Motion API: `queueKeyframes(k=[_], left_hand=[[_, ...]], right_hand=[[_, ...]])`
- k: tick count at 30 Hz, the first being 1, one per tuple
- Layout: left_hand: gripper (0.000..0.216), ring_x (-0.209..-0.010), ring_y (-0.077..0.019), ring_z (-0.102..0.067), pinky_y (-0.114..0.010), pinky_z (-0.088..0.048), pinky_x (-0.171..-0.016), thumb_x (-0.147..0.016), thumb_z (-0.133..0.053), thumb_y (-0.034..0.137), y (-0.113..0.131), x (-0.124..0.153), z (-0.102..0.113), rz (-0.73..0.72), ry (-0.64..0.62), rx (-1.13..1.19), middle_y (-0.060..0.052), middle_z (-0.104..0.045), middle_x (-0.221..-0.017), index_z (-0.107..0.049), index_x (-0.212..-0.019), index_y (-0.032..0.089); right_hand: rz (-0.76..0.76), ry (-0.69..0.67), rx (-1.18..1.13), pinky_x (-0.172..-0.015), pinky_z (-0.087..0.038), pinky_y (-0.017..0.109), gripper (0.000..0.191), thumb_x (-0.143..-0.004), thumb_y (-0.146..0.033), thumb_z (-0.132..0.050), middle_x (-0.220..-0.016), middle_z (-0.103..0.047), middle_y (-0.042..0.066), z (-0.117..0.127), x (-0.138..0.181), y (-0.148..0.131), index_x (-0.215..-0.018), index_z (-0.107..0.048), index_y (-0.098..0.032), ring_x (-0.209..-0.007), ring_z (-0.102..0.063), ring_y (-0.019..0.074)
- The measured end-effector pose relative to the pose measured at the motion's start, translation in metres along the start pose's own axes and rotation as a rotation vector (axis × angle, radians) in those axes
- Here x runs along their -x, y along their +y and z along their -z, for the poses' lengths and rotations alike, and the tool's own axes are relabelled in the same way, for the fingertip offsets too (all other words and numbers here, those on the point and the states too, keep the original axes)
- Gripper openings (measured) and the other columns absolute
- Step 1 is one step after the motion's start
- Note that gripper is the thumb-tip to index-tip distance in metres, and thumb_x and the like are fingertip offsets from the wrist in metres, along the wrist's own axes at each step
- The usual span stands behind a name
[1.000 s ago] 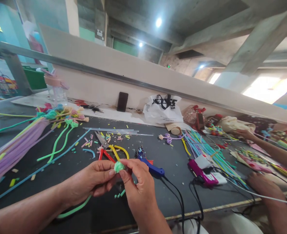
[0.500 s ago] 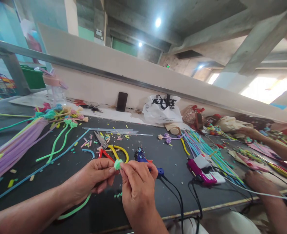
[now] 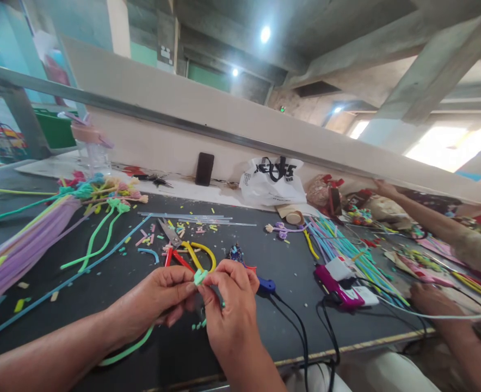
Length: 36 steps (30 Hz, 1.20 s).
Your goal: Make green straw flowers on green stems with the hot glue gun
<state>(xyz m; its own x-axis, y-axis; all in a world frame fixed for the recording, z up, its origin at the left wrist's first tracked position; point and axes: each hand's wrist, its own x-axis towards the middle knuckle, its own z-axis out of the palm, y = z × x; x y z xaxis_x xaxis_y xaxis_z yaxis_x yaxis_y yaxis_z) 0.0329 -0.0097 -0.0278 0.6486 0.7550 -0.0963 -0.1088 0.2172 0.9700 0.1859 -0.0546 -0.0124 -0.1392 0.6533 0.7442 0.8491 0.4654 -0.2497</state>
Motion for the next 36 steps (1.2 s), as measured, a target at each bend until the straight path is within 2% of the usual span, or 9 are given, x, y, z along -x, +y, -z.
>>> queueKeyframes(k=[4,12,19,23,26,30,36], left_hand=[[0.029,-0.033,-0.0016,-0.038,-0.014,-0.017,-0.031,-0.079,-0.054,0.040,-0.002,-0.001,0.001,-0.013,-0.008,0.023,0.003,-0.053,-0.054,-0.054,-0.067,0.013],[0.030,-0.030,-0.0019,-0.037,-0.014,-0.018,-0.031,-0.077,-0.055,0.041,-0.011,-0.002,-0.003,0.013,0.087,0.047,0.003,-0.053,-0.051,-0.050,-0.063,0.015],[0.030,-0.030,-0.0023,-0.038,-0.014,-0.018,-0.031,-0.075,-0.057,0.041,-0.009,0.000,-0.004,0.003,0.103,0.067,0.004,-0.052,-0.048,-0.050,-0.061,0.016],[0.031,-0.031,-0.0022,-0.038,-0.014,-0.018,-0.032,-0.075,-0.058,0.042,-0.005,0.000,-0.003,-0.026,0.112,0.098,0.005,-0.051,-0.048,-0.051,-0.062,0.015],[0.030,-0.033,-0.0020,-0.039,-0.014,-0.018,-0.032,-0.076,-0.059,0.040,-0.003,0.000,-0.001,-0.031,0.114,0.135,0.004,-0.053,-0.051,-0.052,-0.063,0.014],[0.031,-0.034,-0.0025,-0.039,-0.014,-0.018,-0.033,-0.077,-0.059,0.041,-0.005,0.000,0.002,-0.046,0.119,0.172,0.004,-0.051,-0.050,-0.053,-0.062,0.014],[0.032,-0.033,-0.0024,-0.036,-0.014,-0.017,-0.032,-0.076,-0.060,0.041,-0.002,-0.001,0.004,-0.040,0.155,0.208,0.004,-0.049,-0.046,-0.052,-0.060,0.014]], right_hand=[[0.026,0.049,0.009,-0.074,-0.032,0.032,0.007,-0.081,-0.013,-0.057,-0.084,-0.053,0.001,-0.001,0.002,-0.002,-0.079,-0.059,-0.019,-0.080,-0.052,0.0152],[0.064,0.148,0.017,-0.075,-0.032,0.034,0.012,-0.083,-0.011,-0.055,-0.081,-0.053,0.001,-0.008,0.006,-0.007,-0.074,-0.059,-0.018,-0.075,-0.049,0.0141],[-0.061,0.086,-0.096,-0.072,-0.041,0.031,0.011,-0.082,-0.015,-0.054,-0.082,-0.053,0.002,-0.009,0.008,-0.008,-0.073,-0.057,-0.019,-0.078,-0.052,0.0157],[-0.126,0.101,-0.114,-0.071,-0.045,0.029,0.008,-0.084,-0.019,-0.054,-0.093,-0.056,0.004,-0.003,0.008,-0.005,-0.088,-0.060,-0.020,-0.086,-0.054,0.0172],[-0.070,0.142,-0.004,-0.078,-0.042,0.032,0.018,-0.087,-0.016,-0.048,-0.100,-0.056,0.006,-0.002,0.010,-0.003,-0.099,-0.060,-0.020,-0.092,-0.054,0.0180],[0.056,0.087,0.134,-0.085,-0.035,0.037,0.029,-0.086,-0.010,-0.047,-0.108,-0.057,0.009,-0.006,0.016,-0.005,-0.112,-0.057,-0.018,-0.098,-0.054,0.0194],[0.129,0.074,0.188,-0.084,-0.033,0.038,0.030,-0.087,-0.008,-0.045,-0.112,-0.057,0.011,-0.013,0.020,-0.012,-0.114,-0.056,-0.015,-0.099,-0.054,0.0200]])
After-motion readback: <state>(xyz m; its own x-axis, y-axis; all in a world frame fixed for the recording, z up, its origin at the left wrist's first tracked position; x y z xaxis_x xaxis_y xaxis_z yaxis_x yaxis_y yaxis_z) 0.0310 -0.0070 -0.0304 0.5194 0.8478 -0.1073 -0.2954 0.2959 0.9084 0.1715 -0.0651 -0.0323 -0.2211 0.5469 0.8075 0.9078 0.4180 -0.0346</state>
